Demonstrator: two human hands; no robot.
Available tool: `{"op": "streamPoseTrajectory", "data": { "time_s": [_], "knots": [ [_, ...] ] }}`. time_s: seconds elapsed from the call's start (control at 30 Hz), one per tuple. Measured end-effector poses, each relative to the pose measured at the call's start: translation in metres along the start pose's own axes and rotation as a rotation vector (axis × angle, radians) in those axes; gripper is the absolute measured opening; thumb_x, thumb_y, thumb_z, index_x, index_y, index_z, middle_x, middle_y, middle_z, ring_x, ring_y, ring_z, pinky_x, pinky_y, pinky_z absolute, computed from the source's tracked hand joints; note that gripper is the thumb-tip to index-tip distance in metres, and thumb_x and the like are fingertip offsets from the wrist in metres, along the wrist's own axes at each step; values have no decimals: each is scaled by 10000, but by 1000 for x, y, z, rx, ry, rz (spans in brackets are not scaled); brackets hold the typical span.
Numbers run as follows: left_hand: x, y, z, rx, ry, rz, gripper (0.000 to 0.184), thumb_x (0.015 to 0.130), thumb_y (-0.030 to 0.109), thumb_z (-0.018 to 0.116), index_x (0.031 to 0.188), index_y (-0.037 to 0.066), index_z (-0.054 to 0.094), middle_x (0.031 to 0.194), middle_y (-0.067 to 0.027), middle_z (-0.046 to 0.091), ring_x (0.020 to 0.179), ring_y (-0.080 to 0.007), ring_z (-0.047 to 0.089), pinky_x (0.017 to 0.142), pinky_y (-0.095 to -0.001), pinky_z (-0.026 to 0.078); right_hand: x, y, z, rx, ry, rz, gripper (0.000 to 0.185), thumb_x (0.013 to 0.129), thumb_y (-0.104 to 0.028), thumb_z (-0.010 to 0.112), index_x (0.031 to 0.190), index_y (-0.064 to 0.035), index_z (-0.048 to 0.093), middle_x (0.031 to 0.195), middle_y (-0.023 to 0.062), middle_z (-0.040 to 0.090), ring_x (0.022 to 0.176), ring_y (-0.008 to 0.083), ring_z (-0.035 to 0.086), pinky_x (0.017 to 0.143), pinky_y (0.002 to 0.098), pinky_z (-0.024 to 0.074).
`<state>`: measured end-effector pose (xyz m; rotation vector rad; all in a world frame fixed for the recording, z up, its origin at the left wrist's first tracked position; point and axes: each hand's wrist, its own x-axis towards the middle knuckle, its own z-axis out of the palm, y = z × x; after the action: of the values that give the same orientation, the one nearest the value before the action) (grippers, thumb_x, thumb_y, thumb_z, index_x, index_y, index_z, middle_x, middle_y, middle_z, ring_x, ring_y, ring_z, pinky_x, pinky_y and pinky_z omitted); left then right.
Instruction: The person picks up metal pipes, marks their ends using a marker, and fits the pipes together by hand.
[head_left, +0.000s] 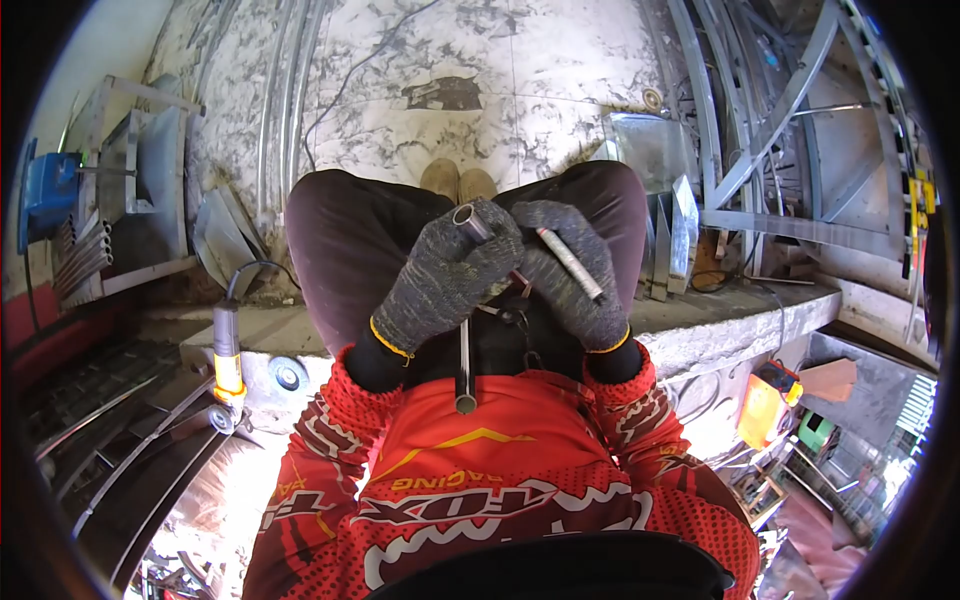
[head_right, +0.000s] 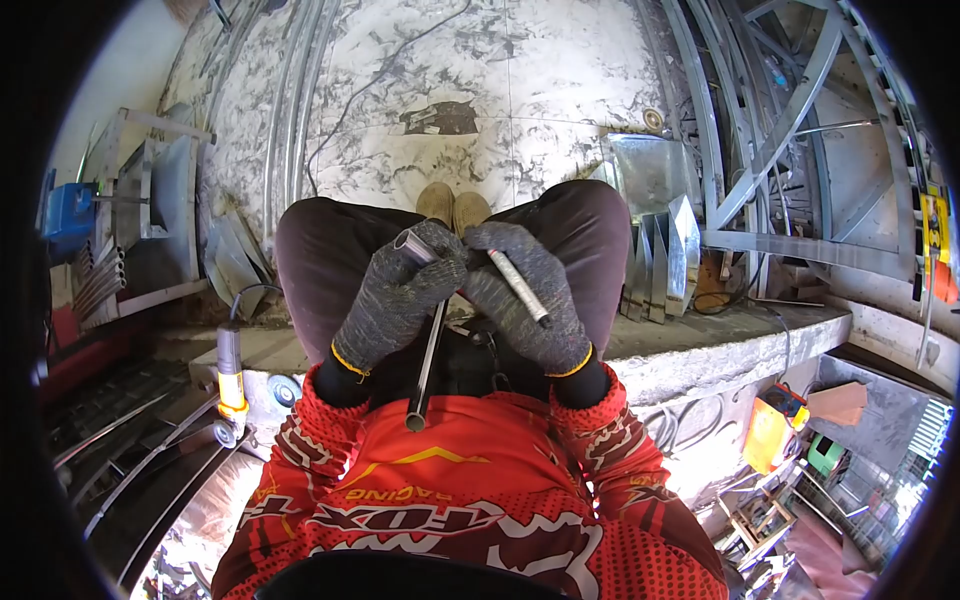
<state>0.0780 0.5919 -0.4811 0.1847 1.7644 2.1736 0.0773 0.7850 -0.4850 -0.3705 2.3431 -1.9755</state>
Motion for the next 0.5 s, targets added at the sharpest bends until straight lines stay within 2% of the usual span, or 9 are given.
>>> {"op": "streamPoseTrajectory", "data": {
  "time_s": [0.07, 0.1, 0.13, 0.17, 0.27, 0.33, 0.4, 0.47, 0.5],
  "knots": [
    [2, 1, 7, 99, 55, -75, 238, 929, 156, 697, 1100, 3, 634, 1005, -104, 689, 883, -166, 658, 811, -314, 538, -3, 2, 4, 9, -132, -6, 467, 800, -75, 763, 1232, -11, 601, 1179, 180, 626, 1060, 317, 636, 918, 371, 514],
    [3, 0, 13, 100, 46, -78, 238, 929, 156, 697, 1100, 3, 634, 1005, -104, 689, 883, -166, 658, 811, -314, 538, 1, 9, 2, -169, -167, -205, 506, 762, -90, 786, 1221, -18, 588, 1156, 174, 617, 1050, 320, 634, 919, 373, 510],
    [4, -2, 20, 292, 61, 83, 239, 909, 111, 695, 1114, 4, 635, 1005, -87, 678, 893, -164, 640, 811, -308, 527, 0, 13, 3, -171, -157, -198, 506, 762, -91, 786, 1221, -18, 588, 1156, 174, 617, 1050, 320, 634, 919, 373, 510],
    [7, 0, 25, 480, 76, 250, 252, 889, 66, 693, 1127, 5, 636, 1005, -71, 666, 903, -161, 623, 811, -303, 517, 0, 16, 4, -144, -132, -149, 472, 765, -78, 773, 1196, -19, 592, 1129, 161, 614, 1031, 312, 634, 911, 371, 511],
    [8, 27, 29, 470, 37, 167, 298, 887, 65, 683, 1169, -8, 621, 1063, -113, 667, 940, -197, 628, 829, -309, 523, -7, 8, 9, 342, 21, 165, 374, 779, -44, 730, 1129, -25, 599, 1023, 107, 618, 956, 258, 633, 867, 356, 515],
    [9, 16, 20, 439, 95, 333, 304, 885, 56, 670, 1178, -5, 617, 1087, -111, 648, 936, -193, 622, 815, -305, 522, 0, 4, 0, -92, 17, 0, 371, 789, -25, 719, 1139, -31, 594, 966, 69, 624, 892, 205, 632, 796, 331, 526],
    [8, 6, 9, 413, 161, 504, 311, 883, 47, 656, 1186, -3, 613, 1111, -108, 629, 931, -190, 616, 801, -302, 521, -1, 11, -1, 208, 85, 139, 358, 795, -34, 731, 1127, -34, 599, 884, 54, 619, 777, 177, 633, 699, 313, 535],
    [1, 2, 0, 201, 252, 261, 351, 859, -1, 610, 1209, 5, 590, 1101, -68, 562, 906, -155, 572, 797, -286, 495, 1, -4, -8, 843, 56, 325, 327, 798, -40, 725, 1102, -20, 605, 815, 67, 608, 651, 165, 612, 615, 299, 527],
    [-2, 1, -3, 102, 277, 168, 400, 840, -34, 575, 1238, 13, 566, 1075, -40, 517, 885, -129, 532, 801, -278, 476, 5, -9, -10, 932, 48, 353, 326, 801, -69, 717, 1102, -5, 606, 763, 77, 605, 579, 157, 585, 573, 291, 511]
  ]
}}
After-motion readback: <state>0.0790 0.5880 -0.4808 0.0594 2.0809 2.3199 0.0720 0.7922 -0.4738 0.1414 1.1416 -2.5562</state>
